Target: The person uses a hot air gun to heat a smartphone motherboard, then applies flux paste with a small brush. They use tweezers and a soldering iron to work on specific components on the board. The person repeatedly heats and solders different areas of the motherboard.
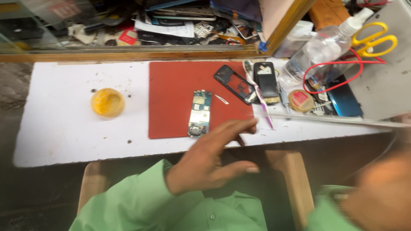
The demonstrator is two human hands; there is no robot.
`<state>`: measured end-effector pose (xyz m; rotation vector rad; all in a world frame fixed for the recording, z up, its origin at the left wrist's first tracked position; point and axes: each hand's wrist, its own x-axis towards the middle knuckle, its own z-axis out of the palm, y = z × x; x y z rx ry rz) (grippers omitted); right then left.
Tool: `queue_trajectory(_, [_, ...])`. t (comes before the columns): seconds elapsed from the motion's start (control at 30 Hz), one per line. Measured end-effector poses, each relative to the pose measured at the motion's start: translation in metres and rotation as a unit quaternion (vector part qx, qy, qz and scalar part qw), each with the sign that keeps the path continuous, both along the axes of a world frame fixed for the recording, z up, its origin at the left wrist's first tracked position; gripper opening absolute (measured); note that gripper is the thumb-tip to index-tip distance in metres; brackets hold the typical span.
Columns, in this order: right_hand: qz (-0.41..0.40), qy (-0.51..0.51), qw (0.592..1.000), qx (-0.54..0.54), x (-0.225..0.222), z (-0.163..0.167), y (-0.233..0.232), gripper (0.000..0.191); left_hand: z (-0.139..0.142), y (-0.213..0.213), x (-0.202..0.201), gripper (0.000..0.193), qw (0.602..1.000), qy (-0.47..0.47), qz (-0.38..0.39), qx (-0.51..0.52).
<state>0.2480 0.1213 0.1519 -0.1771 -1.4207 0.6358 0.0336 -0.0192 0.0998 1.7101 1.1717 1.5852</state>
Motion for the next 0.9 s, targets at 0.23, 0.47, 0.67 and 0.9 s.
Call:
queue_trajectory(0.23, [0.144, 0.02, 0.965, -0.219, -0.079, -0.056, -0.028, 0.046, 0.009, 0.022, -0.011, 0.033, 0.951, -0.302, -0.026, -0.051])
queue_trajectory(0.47, [-0.004, -0.272, 0.962, 0.034, -0.121, -0.097, -0.05, 0.041, -0.029, 0.06, -0.117, 0.017, 0.979, -0.178, 0.082, -0.055])
queue_trajectory(0.67, [0.091, -0.41, 0.9, 0.116, -0.119, -0.134, -0.038, 0.036, -0.067, 0.103, -0.159, 0.017, 0.977, -0.153, 0.087, -0.123])
queue_trajectory(0.9, [0.134, -0.402, 0.902, 0.079, -0.106, -0.142, -0.023, 0.041, -0.073, 0.102, -0.157, 0.022, 0.971, -0.143, 0.087, -0.171])
